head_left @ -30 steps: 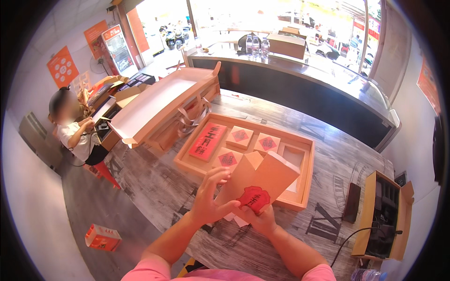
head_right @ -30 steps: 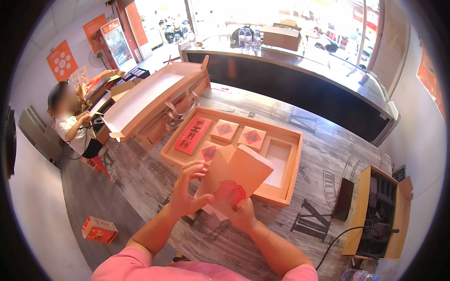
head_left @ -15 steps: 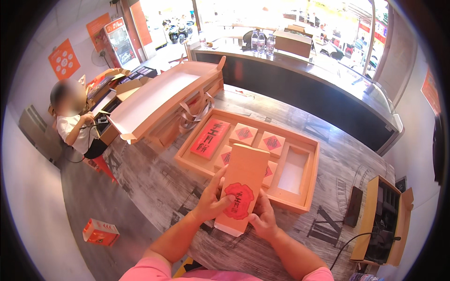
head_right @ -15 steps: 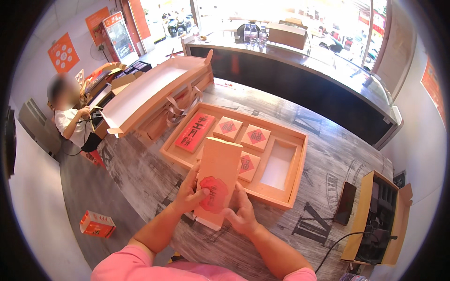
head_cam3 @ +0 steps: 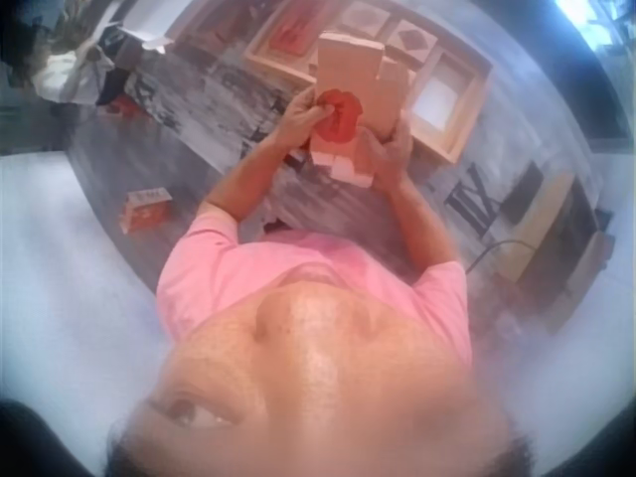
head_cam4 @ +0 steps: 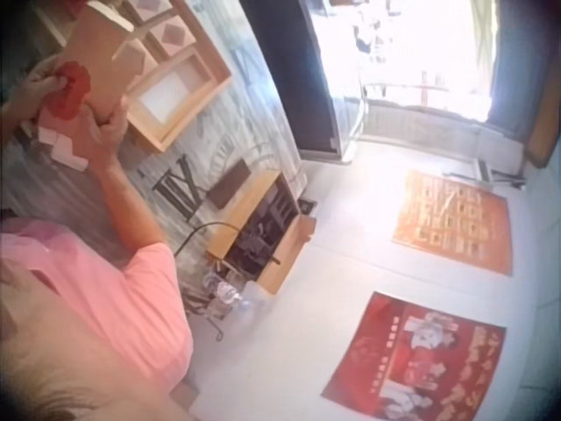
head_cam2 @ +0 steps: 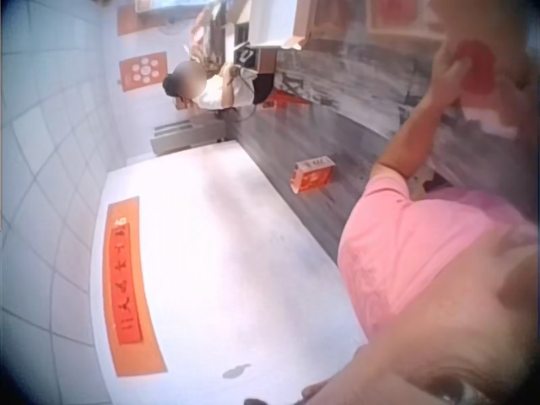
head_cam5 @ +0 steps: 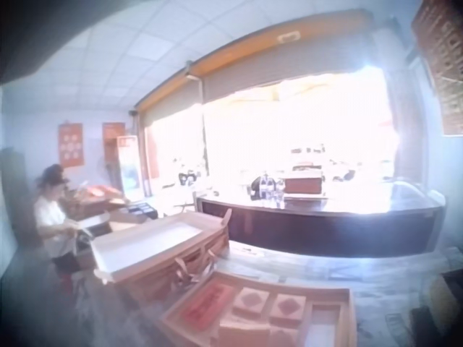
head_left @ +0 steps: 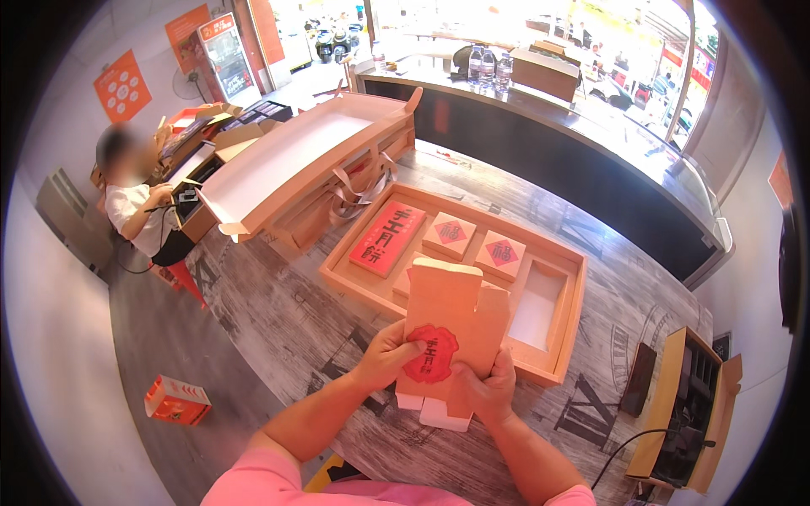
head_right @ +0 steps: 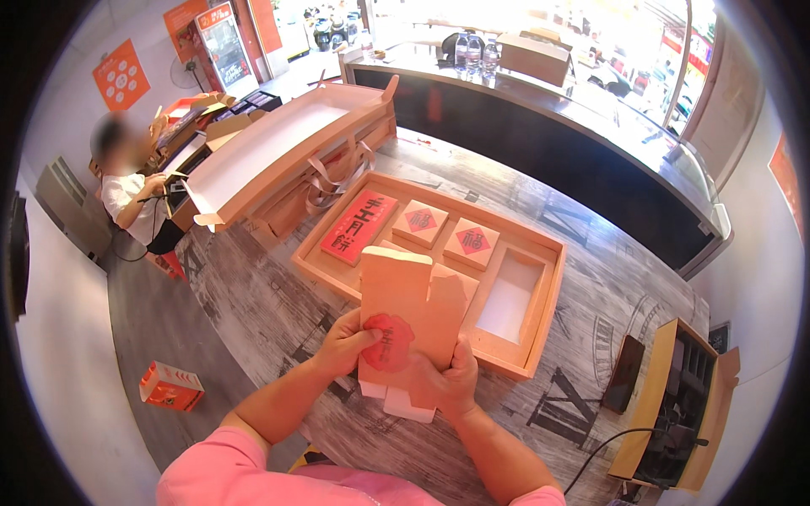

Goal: The person assembles small cardboard boxes by folding flaps and tucking tabs, then places them into a wooden tray. The person repeats this process for several boxes, arranging them neatly in the tray compartments.

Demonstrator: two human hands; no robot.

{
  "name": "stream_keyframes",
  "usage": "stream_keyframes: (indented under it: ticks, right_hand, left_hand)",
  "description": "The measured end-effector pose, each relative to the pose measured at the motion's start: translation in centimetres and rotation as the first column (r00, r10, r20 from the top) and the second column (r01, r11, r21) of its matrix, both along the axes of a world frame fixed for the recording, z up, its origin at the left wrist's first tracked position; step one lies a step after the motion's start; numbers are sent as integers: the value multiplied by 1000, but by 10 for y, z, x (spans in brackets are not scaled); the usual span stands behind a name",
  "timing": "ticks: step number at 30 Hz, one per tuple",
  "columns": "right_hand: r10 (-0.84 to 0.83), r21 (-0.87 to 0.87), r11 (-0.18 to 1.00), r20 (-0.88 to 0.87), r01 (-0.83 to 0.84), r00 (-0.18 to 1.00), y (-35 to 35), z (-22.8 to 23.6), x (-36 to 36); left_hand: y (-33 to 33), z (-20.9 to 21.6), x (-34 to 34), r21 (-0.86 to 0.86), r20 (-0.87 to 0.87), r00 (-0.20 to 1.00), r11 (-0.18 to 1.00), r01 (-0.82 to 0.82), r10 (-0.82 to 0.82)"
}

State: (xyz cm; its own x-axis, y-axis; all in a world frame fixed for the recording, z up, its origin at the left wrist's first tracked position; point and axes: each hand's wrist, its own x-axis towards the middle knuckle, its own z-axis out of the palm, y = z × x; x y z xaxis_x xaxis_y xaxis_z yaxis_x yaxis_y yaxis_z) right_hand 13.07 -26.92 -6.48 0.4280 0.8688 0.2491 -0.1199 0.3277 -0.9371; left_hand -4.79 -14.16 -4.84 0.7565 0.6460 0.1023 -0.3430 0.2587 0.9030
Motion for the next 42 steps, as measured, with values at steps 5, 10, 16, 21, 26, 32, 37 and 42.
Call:
stream_keyframes:
  ticks: [5,10,16,21,26,32,37,42]
  right_hand:
    - [211,64,977,-135,-204,968,-10,-6,7]
    - [346,184,935,-282,-303,895,-3,-9,9]
    - [370,132,928,-195,-349,908,-3,-17,6]
    - [466,156,885,-300,-439,832,-3,4,6]
    - [492,155,863,-472,-480,732,-14,-11,22]
    - [315,245,944,-471,-221,824,-4,28,4]
    - [279,168,955,-233,-244,932,-9,8,10]
    - [199,149,968,37,-202,979,-6,-4,7]
  left_hand:
    - [-2,0,-1,-52,55,997,998,-44,47]
    - [3,-2,4,-230,193,981,972,41,5]
    - [-10,3,3,-482,390,854,713,509,-345]
    - [-21,-22,5,-582,370,834,598,551,-409]
    - [-21,0,16,-498,361,732,545,675,-577]
    - [-2,-5,1,-315,-236,865,877,363,-443]
    - [24,15,-10,160,62,995,985,65,-76]
    - [12,35,-9,474,133,991,880,-33,-35]
